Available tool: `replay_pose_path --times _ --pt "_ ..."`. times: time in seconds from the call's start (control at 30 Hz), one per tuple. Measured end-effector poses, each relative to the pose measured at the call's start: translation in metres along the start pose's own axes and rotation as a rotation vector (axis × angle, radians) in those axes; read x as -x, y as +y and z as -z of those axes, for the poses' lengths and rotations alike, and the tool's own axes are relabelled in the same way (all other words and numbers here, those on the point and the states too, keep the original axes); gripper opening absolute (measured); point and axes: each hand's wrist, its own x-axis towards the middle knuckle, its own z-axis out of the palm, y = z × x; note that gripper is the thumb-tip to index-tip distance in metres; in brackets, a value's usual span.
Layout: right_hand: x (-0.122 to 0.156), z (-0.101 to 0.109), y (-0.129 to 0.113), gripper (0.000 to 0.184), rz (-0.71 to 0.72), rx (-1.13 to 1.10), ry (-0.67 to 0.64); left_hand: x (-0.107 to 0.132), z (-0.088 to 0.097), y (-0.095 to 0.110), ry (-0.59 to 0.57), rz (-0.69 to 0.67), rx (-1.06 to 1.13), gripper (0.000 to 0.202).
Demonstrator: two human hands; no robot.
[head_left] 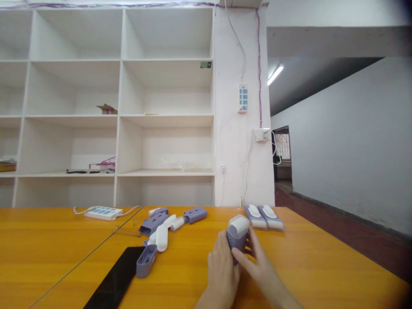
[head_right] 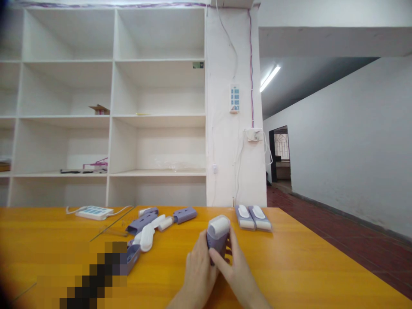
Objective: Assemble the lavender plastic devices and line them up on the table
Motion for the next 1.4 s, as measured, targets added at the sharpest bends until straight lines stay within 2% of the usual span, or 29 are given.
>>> replay_pose_path --times 0.1,0.17,0.27,0.33,0.4,0.43,0.5,0.53,0.6,0.7,0.77,0.83,0.9,1.1,1.27,1.37,1.4 --pt "0.000 -0.006 -0.007 0.093 -0.004 0.047 0.037 0.005 -0.009 -0.002 -0.035 -0.033 0.048 0.068" --pt "-0.002 -0.008 -0.008 0.091 0.003 0.062 0.075 0.009 -0.008 -0.003 -0.058 -0.148 0.128 0.075" --pt "-0.006 -0.003 -0.005 0.078 0.001 0.066 0.181 0.013 0.005 -0.001 -0.119 -0.339 0.286 0.078" --pt "-0.010 0.006 -0.001 0.065 -0.015 0.052 0.260 0.011 0.019 0.003 -0.169 -0.416 0.303 0.077" --pt "-0.014 0.017 0.005 0.053 -0.047 0.011 0.313 0.000 0.034 0.005 -0.166 -0.467 0.216 0.062" --pt "-0.016 0.021 0.008 0.050 -0.073 -0.017 0.320 -0.008 0.042 0.003 -0.115 -0.468 0.143 0.051" --pt "-0.017 0.028 0.013 0.048 -0.124 -0.076 0.311 -0.027 0.058 -0.008 0.056 -0.368 -0.074 0.039" --pt "-0.017 0.030 0.014 0.049 -0.142 -0.100 0.301 -0.036 0.066 -0.018 0.143 -0.275 -0.233 0.036" --pt "-0.016 0.031 0.015 0.048 -0.149 -0.124 0.284 -0.051 0.084 -0.044 0.273 -0.005 -0.559 0.031" --pt "-0.013 0.029 0.010 0.045 -0.142 -0.147 0.258 -0.059 0.105 -0.089 0.327 0.198 -0.661 0.033" --pt "-0.011 0.027 0.007 0.045 -0.154 -0.197 0.241 -0.057 0.112 -0.113 0.340 0.305 -0.700 0.034" --pt "-0.010 0.026 0.004 0.046 -0.168 -0.264 0.225 -0.054 0.112 -0.128 0.329 0.374 -0.715 0.031" --pt "-0.009 0.026 0.004 0.048 -0.182 -0.311 0.214 -0.052 0.106 -0.134 0.302 0.384 -0.711 0.025" --pt "-0.012 0.029 0.004 0.050 -0.213 -0.328 0.226 -0.055 0.094 -0.125 0.203 0.263 -0.598 0.036" --pt "-0.012 0.028 0.002 0.050 -0.203 -0.316 0.230 -0.056 0.086 -0.092 0.092 0.097 -0.349 0.040" --pt "-0.013 0.027 0.003 0.048 -0.202 -0.336 0.224 -0.048 0.064 -0.058 0.026 -0.035 -0.083 0.044" --pt "-0.013 0.027 0.004 0.047 -0.204 -0.349 0.217 -0.044 0.054 -0.045 -0.038 -0.037 0.228 0.044"
